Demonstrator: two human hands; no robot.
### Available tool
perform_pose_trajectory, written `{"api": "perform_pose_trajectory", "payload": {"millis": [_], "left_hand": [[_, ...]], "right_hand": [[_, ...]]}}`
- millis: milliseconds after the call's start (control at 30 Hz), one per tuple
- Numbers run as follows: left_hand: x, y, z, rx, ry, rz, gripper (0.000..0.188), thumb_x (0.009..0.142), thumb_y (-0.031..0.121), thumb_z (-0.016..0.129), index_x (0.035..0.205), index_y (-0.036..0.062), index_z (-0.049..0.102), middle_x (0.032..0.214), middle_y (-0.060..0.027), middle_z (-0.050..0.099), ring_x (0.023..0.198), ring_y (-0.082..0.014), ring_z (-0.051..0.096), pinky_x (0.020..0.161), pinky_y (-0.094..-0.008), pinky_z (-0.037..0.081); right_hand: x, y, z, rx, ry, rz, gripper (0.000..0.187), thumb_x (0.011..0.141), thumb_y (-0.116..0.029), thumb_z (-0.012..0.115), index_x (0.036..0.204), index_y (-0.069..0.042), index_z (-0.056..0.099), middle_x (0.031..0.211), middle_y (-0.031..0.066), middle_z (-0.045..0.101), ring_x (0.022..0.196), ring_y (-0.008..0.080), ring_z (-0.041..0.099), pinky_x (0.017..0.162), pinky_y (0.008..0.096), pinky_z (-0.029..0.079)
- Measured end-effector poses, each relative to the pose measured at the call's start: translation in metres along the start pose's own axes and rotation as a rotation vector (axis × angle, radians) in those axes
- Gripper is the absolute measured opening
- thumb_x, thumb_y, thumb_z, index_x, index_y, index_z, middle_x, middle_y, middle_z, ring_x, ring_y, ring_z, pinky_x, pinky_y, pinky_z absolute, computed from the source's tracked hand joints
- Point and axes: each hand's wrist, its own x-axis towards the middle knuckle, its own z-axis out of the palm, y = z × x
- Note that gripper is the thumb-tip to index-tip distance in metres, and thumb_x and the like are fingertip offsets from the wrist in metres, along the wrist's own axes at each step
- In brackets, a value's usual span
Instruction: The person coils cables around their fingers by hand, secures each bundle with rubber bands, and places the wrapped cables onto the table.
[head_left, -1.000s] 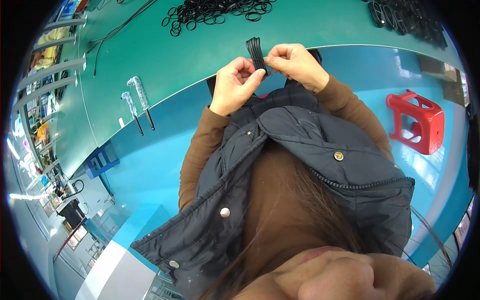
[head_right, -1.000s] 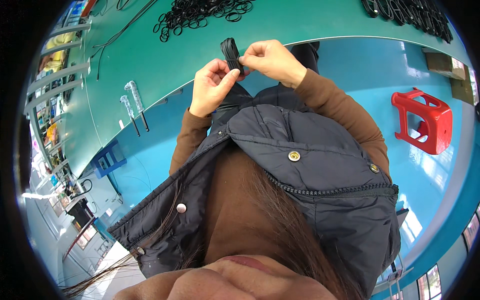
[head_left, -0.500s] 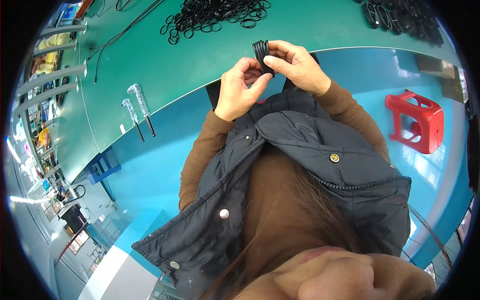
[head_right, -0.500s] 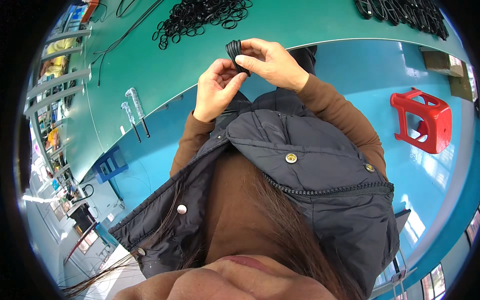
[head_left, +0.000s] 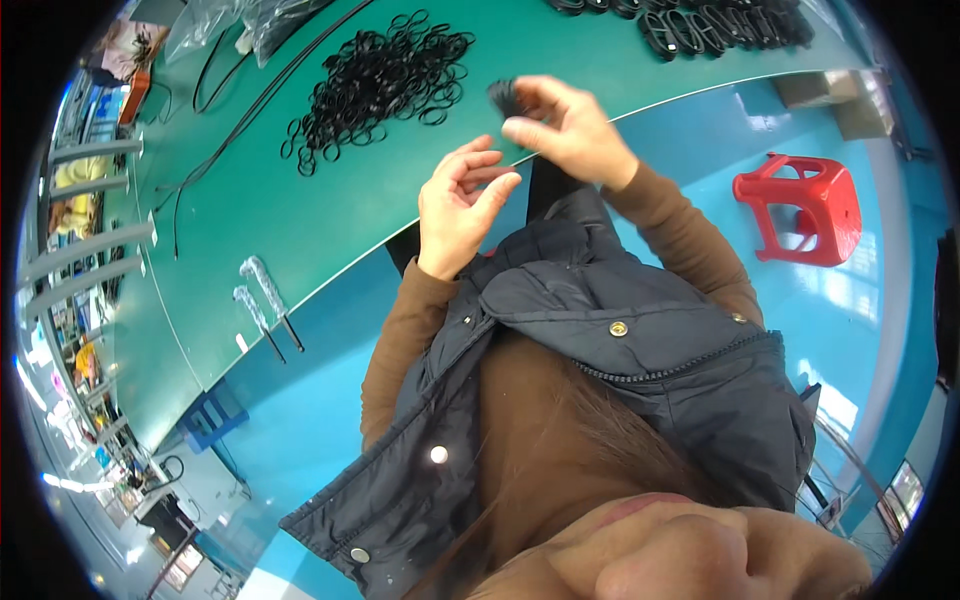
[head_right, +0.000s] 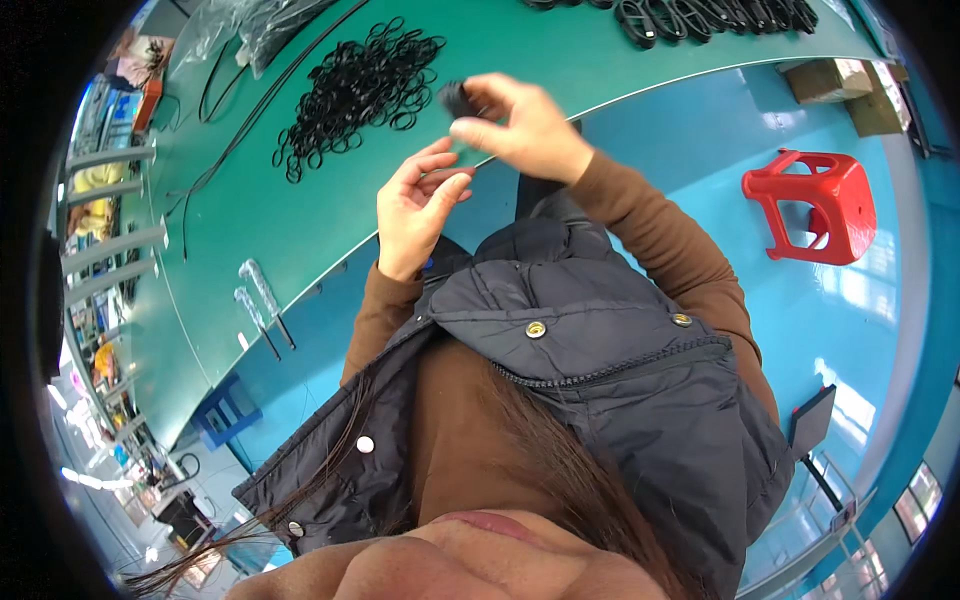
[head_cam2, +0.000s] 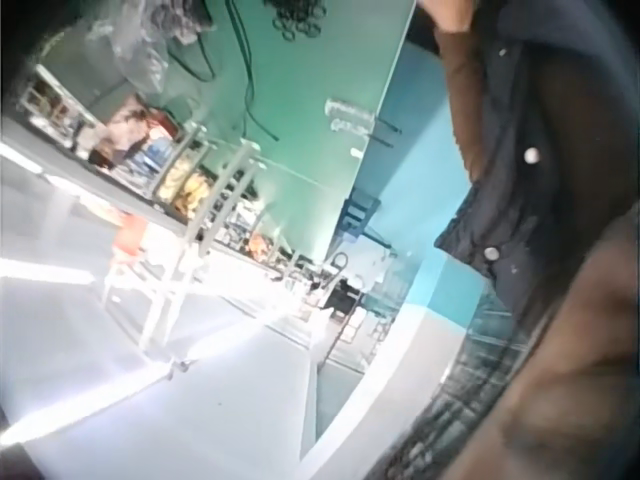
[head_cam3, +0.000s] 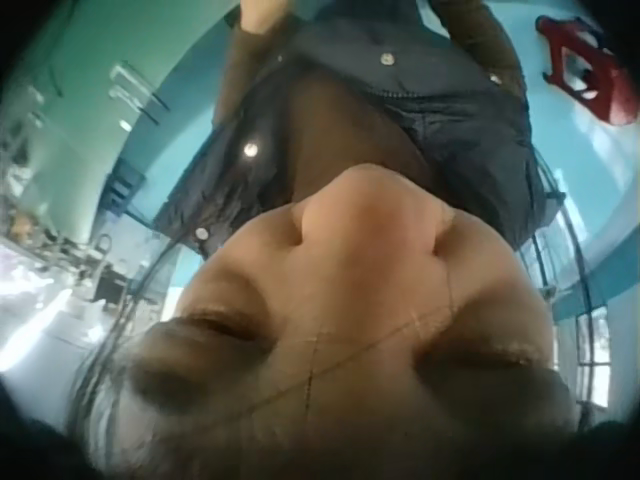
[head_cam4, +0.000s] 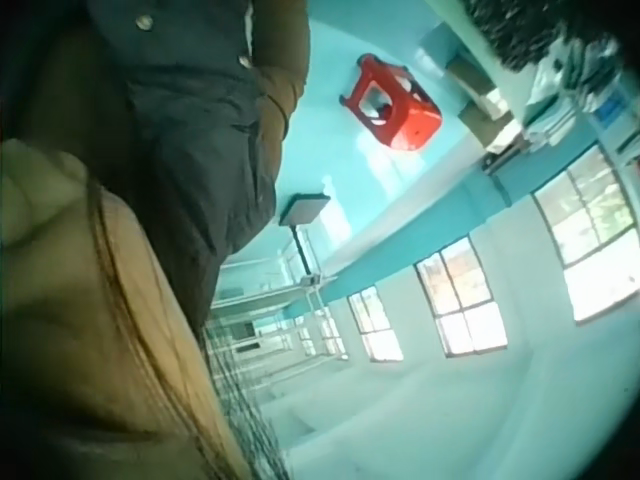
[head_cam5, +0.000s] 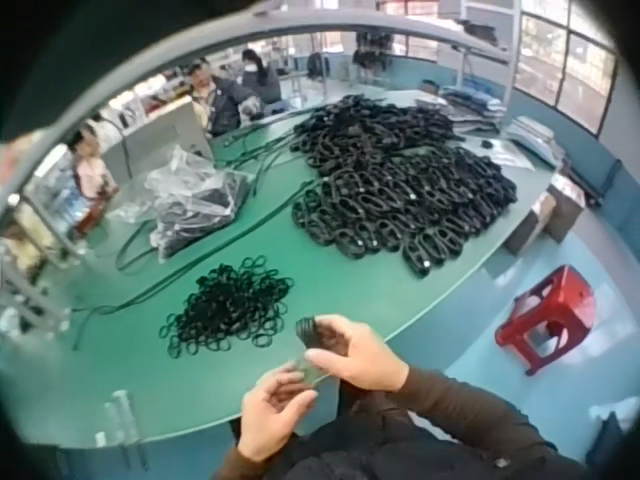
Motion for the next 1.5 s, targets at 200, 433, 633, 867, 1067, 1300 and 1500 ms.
{"api": "perform_pose_trajectory", "payload": {"millis": [200, 433, 633, 867, 1067, 1300, 1500], "left_hand": [[-0.001, -0.007, -0.012, 0.104, 0.102, 0.063, 0.02, 0.089, 0.005, 0.057, 0.105, -0.0071, 0.056, 0.117, -0.0174, 0.055, 0.09, -0.02, 0.064, 0.073, -0.0276, 0.054], [-0.015, -0.014, -0.029, 0.14, 0.146, 0.046, 0.019, 0.091, 0.006, 0.054, 0.104, -0.0074, 0.056, 0.106, -0.0145, 0.06, 0.085, -0.0183, 0.064, 0.07, -0.0253, 0.053], [-0.023, -0.017, -0.044, 0.304, 0.223, 0.138, 0.018, 0.092, 0.005, 0.052, 0.104, -0.007, 0.057, 0.094, -0.0107, 0.061, 0.08, -0.0152, 0.064, 0.068, -0.0234, 0.053], [-0.044, -0.01, -0.069, 0.486, 0.366, 0.228, 0.012, 0.09, 0.003, 0.054, 0.096, -0.0058, 0.06, 0.091, -0.0105, 0.062, 0.076, -0.0148, 0.064, 0.066, -0.0241, 0.053], [-0.059, -0.006, -0.093, 0.488, 0.477, 0.205, 0.012, 0.09, 0.003, 0.054, 0.093, -0.0043, 0.062, 0.087, -0.009, 0.064, 0.073, -0.0142, 0.065, 0.062, -0.0231, 0.053], [-0.057, -0.005, -0.102, 0.445, 0.469, 0.181, 0.011, 0.088, 0.004, 0.056, 0.092, -0.0033, 0.063, 0.085, -0.0086, 0.062, 0.068, -0.0122, 0.064, 0.054, -0.0218, 0.052], [-0.049, -0.004, -0.112, 0.529, 0.422, 0.234, 0.009, 0.087, 0.004, 0.056, 0.089, -0.0029, 0.062, 0.079, -0.0086, 0.061, 0.065, -0.0135, 0.064, 0.053, -0.0231, 0.05]], "right_hand": [[0.025, 0.025, -0.117, -1.514, 0.498, -0.045, 0.044, 0.072, -0.039, 0.072, 0.102, -0.01, 0.059, 0.1, 0.013, 0.056, 0.092, 0.0312, 0.056, 0.074, 0.0411, 0.05], [0.031, 0.023, -0.119, -1.66, 0.704, -0.245, 0.038, 0.073, -0.044, 0.069, 0.085, -0.009, 0.062, 0.093, 0.0104, 0.057, 0.087, 0.0299, 0.055, 0.067, 0.0398, 0.05], [0.1, 0.017, 0.0, -1.174, 0.221, -0.35, 0.015, 0.083, -0.026, 0.06, 0.088, -0.012, 0.065, 0.094, 0.0071, 0.06, 0.095, 0.0301, 0.055, 0.081, 0.039, 0.048], [0.228, 0.037, 0.07, -1.274, -0.067, -0.231, 0.027, 0.082, -0.019, 0.056, 0.107, -0.012, 0.06, 0.114, 0.0139, 0.055, 0.108, 0.0372, 0.051, 0.087, 0.0456, 0.047], [0.288, 0.05, 0.078, -1.417, -0.051, -0.274, 0.033, 0.083, -0.018, 0.054, 0.116, -0.02, 0.058, 0.112, 0.0109, 0.057, 0.108, 0.0328, 0.053, 0.086, 0.0437, 0.048], [0.311, 0.046, 0.096, -1.591, -0.274, -0.481, 0.021, 0.083, -0.012, 0.052, 0.103, -0.014, 0.059, 0.104, 0.0107, 0.06, 0.099, 0.0296, 0.058, 0.08, 0.0399, 0.05], [0.326, 0.056, 0.1, -1.737, -0.296, -0.847, 0.011, 0.08, -0.013, 0.052, 0.078, -0.009, 0.061, 0.082, 0.0095, 0.063, 0.077, 0.025, 0.064, 0.061, 0.038, 0.053]]}}
